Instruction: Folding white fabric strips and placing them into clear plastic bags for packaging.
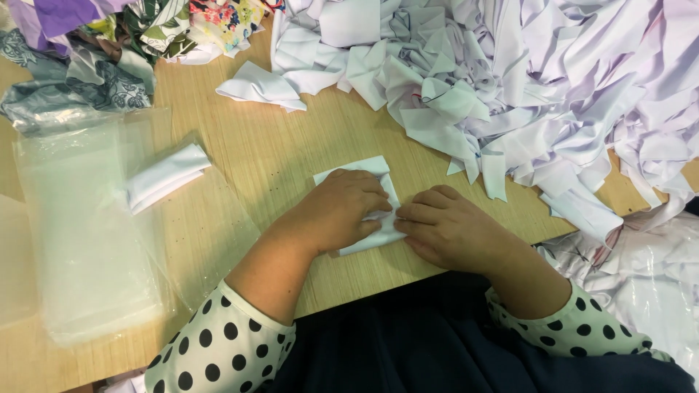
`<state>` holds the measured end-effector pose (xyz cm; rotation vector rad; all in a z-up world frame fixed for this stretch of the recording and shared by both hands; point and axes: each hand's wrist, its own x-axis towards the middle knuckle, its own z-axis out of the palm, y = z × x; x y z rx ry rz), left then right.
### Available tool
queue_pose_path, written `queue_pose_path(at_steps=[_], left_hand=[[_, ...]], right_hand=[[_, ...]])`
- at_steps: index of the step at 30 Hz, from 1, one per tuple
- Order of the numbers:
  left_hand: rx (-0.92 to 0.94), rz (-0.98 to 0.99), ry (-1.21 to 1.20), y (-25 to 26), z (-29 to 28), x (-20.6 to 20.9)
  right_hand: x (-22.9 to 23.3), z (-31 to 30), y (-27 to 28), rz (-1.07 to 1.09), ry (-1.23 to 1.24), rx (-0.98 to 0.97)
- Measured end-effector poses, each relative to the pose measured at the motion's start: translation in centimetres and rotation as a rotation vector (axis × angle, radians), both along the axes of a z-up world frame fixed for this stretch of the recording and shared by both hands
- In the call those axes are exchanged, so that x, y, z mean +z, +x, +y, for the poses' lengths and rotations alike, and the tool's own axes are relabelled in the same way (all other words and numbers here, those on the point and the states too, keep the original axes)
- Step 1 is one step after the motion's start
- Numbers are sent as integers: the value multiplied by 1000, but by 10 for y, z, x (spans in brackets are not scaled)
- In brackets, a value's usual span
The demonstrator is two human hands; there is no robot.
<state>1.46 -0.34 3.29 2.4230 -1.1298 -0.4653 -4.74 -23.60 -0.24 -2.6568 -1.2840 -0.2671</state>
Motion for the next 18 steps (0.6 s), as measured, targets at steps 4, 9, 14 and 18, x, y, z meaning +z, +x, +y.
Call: queue_pose_path(at_steps=[4, 9, 14, 18], left_hand=[[-21, -27, 15, 0, 2, 1], [-15, -26, -9, 0, 4, 2], [-5, 30, -72, 7, 7, -8], [4, 121, -185, 4, 10, 10]], right_hand=[[-17, 0, 4, -54, 77, -4], [-20, 1, 14, 181, 300, -99], [-16, 3, 22, 349, 393, -177], [-15, 5, 28, 364, 431, -237]])
